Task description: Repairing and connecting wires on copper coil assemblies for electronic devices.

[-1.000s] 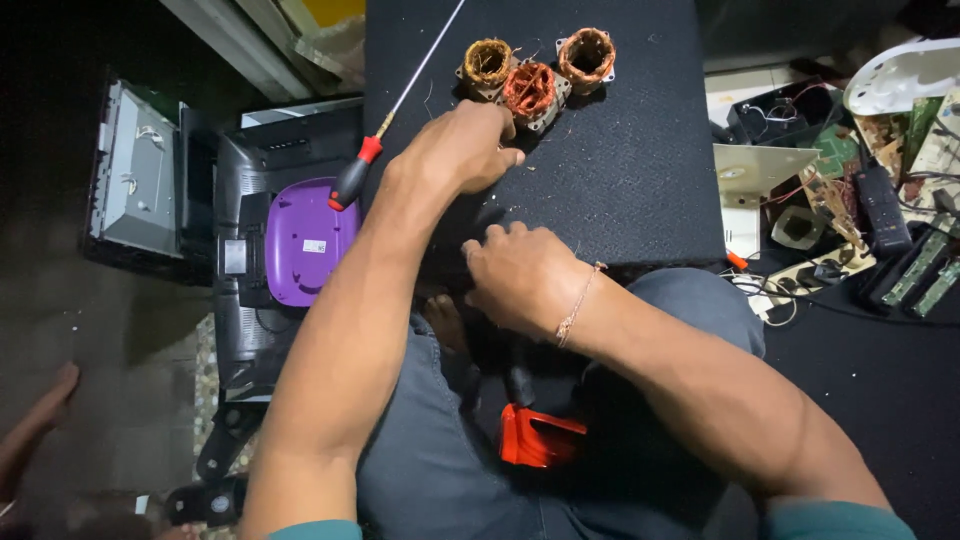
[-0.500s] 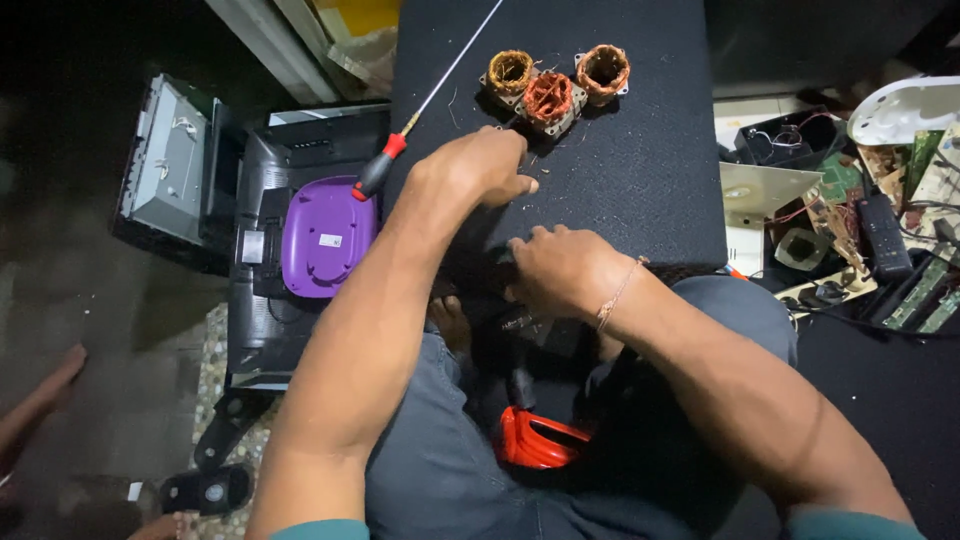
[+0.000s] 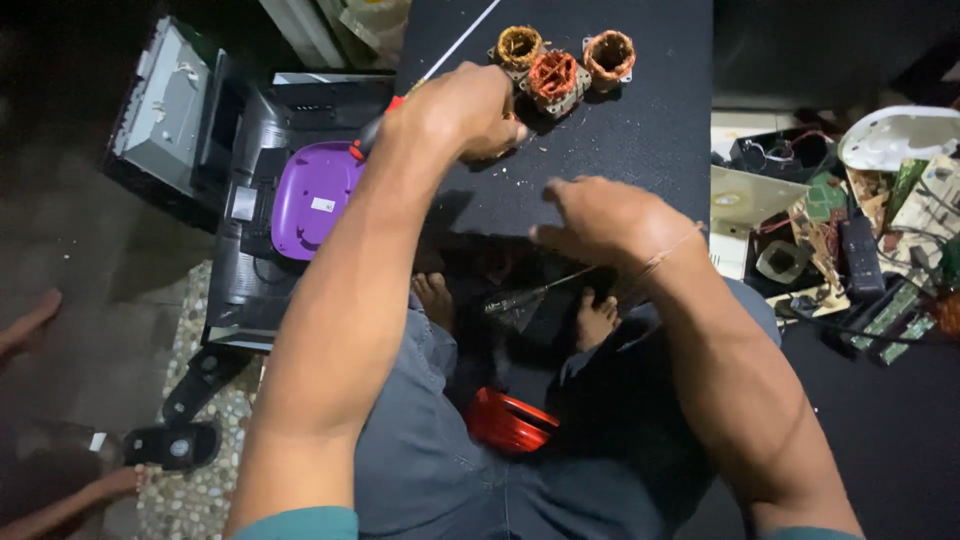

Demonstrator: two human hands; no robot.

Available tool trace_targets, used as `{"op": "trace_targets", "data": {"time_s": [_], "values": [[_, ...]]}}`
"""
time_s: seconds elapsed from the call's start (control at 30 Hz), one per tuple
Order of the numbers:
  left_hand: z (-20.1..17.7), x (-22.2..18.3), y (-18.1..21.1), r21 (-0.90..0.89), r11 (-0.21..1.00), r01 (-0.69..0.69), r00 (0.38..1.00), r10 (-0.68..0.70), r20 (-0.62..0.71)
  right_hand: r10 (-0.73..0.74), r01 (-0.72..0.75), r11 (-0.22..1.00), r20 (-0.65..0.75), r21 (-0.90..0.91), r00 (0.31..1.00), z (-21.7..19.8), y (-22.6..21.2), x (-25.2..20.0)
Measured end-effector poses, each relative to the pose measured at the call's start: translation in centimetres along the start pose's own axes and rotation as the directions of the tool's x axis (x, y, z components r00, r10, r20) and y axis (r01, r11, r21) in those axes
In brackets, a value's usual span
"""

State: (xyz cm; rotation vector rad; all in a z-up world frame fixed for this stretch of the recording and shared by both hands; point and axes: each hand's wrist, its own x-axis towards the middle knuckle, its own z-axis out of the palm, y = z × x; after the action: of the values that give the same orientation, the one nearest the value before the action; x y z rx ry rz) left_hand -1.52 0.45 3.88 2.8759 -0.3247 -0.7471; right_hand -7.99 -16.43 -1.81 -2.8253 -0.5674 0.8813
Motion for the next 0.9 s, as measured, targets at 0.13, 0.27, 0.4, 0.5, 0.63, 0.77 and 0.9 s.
{"op": "trace_targets", "data": {"time_s": [0.13,0.27,0.4,0.5,0.63,0.77,0.9], "values": [[1.8,3.9,-1.2,0.075,0.992,-0.099,0.961,0.115,-0.251,0.146,-0.142,0.987,-0.055,0.073,0.988,-1.2,1.6,-0.1],[2.1,6.0,-0.6,0.103,0.985,-0.141,0.952,0.164,-0.257,0.222,-0.219,0.972,-0.023,0.079,0.975,-2.0,2.0,-0.6],[1.4,5.9,-0.2,0.057,0.980,-0.189,0.959,0.197,-0.205,0.206,-0.206,0.967,0.015,0.147,0.978,-2.3,2.2,0.2],[2.2,7.1,0.1,0.080,0.974,-0.210,0.969,0.218,-0.115,0.208,-0.209,0.965,0.021,0.157,0.978,-1.9,2.7,0.7],[5.2,12.0,-0.6,0.164,0.959,-0.232,0.969,0.242,-0.041,0.227,-0.226,0.961,0.008,0.159,0.974,-1.5,3.0,1.1],[8.3,15.9,-1.5,0.213,0.949,-0.234,0.971,0.237,0.008,0.251,-0.260,0.948,0.068,0.186,0.965,-1.4,2.3,0.5],[11.2,19.8,-2.4,0.238,0.913,-0.330,0.912,0.374,-0.168,0.273,-0.260,0.937,-0.028,0.232,0.962,-0.6,2.7,0.9]]}}
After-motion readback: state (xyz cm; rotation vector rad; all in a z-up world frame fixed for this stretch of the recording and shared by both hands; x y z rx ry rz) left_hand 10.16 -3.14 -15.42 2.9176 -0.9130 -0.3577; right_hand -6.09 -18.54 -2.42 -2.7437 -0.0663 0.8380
